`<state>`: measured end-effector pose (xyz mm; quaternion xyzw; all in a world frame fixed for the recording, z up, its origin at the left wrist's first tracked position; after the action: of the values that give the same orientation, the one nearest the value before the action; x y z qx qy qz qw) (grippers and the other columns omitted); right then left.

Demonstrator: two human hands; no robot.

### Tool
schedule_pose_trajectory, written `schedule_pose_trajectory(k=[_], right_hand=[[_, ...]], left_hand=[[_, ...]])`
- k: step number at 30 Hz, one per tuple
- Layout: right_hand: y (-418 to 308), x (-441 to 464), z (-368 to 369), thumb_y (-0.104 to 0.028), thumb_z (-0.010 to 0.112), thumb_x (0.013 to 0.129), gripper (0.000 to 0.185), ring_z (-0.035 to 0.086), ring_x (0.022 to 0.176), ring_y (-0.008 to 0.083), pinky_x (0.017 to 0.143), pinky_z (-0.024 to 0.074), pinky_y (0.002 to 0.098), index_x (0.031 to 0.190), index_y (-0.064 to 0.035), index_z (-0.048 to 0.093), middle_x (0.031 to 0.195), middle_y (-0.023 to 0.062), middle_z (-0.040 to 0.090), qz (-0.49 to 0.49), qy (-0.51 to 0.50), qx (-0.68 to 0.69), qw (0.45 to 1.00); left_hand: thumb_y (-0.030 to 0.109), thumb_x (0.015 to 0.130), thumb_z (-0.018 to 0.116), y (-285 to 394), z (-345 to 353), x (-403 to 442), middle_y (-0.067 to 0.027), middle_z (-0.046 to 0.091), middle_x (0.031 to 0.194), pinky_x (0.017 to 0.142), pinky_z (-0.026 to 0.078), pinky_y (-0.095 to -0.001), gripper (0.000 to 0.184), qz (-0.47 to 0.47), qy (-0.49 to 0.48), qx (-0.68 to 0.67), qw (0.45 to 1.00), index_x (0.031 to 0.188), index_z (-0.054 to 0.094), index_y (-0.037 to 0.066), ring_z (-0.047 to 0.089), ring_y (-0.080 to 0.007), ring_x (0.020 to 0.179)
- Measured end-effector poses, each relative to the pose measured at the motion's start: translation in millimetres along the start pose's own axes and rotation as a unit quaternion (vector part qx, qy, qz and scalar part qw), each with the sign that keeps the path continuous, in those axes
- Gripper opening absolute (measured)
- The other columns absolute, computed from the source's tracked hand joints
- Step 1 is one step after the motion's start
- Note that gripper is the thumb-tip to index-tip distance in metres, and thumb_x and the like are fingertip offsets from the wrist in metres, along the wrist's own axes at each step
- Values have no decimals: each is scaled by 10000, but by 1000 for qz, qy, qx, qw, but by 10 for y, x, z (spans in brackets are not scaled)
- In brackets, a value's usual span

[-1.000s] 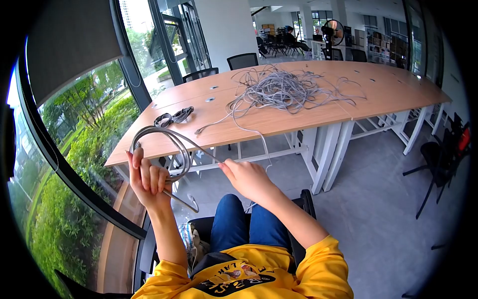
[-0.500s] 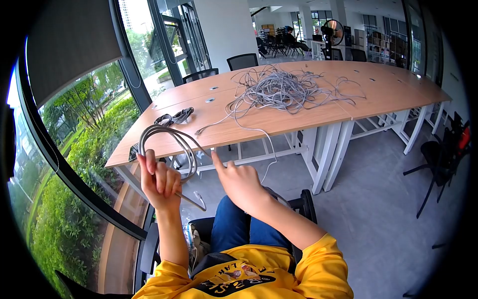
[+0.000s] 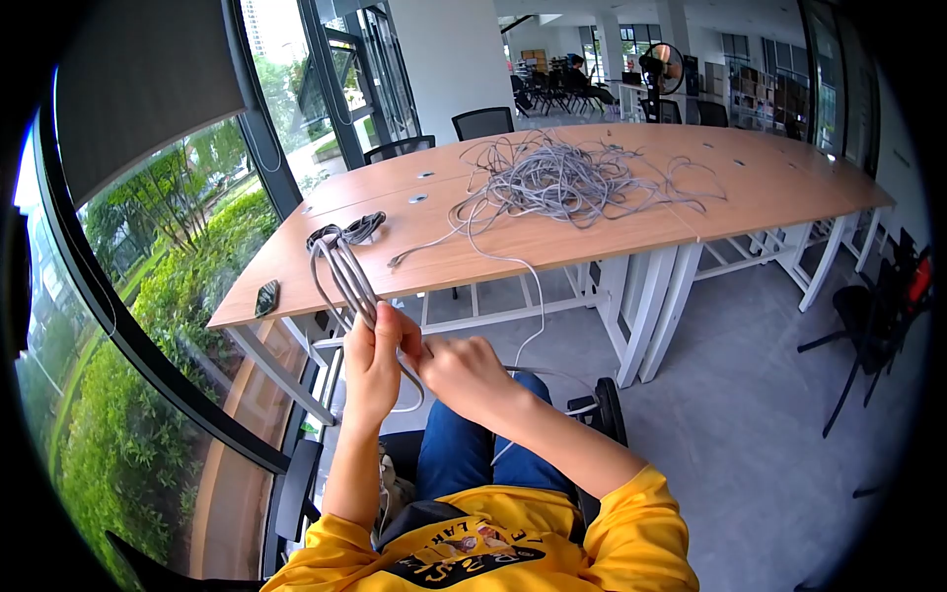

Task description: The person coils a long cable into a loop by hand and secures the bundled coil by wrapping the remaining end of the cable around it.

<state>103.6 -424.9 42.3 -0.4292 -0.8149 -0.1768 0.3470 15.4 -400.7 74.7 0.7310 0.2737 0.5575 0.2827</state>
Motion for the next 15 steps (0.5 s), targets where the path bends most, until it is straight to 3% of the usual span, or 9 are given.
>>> schedule_pose_trajectory(k=[3,4,8,11,13,14,15], right_hand=[[-29,-2,-18,-53,553,677,48,572,548,218,467,472,297,682,-6,555,646,94,533,-34,41,-2,999],[-31,-1,-38,-52,557,678,46,565,526,222,449,463,292,676,-6,551,643,94,532,-48,73,5,996],[-15,-7,-131,-70,573,672,73,547,484,234,432,447,292,682,-2,551,645,97,529,-54,143,37,988],[-5,39,-311,-153,609,683,151,544,479,253,468,451,316,691,-14,553,602,104,537,13,118,54,991],[149,48,-277,-259,632,702,242,555,498,262,497,452,336,711,-30,556,549,102,543,131,-32,150,979],[225,24,-294,-365,628,719,334,559,496,254,495,438,333,732,-39,555,507,99,539,147,-71,188,969],[276,14,-329,-346,628,734,318,553,484,232,470,415,311,734,-36,555,523,95,542,153,-90,241,954]], left_hand=[[193,917,366,-2,7,20,-39,494,541,465,365,-226,315,47,30,62,997,680,470,12,456,-97,493],[154,889,417,-3,2,26,-108,489,526,447,377,-319,220,63,33,79,994,728,448,8,488,-246,454],[140,879,429,14,-32,60,-123,495,503,421,369,-355,159,113,59,185,975,774,462,25,500,-298,443],[143,870,440,-72,-23,82,-135,493,475,389,348,-385,124,92,38,278,955,822,473,34,499,-336,429],[170,872,442,-153,-124,119,-139,488,452,364,336,-388,159,73,75,268,958,820,482,26,495,-338,403],[191,878,436,-260,-217,150,-135,484,452,362,342,-365,214,42,100,226,968,784,491,7,504,-300,395],[216,892,418,-294,-305,169,-104,471,427,351,329,-313,292,0,122,153,981,691,474,11,479,-225,353]])
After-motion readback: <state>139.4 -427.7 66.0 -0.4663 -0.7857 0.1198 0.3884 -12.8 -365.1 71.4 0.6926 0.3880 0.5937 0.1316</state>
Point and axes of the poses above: each hand's wrist, its own x-axis towards the middle knuckle, its own z-axis out of the palm, y = z × x, the point moved 5 cm from there along x, towards the middle knuckle
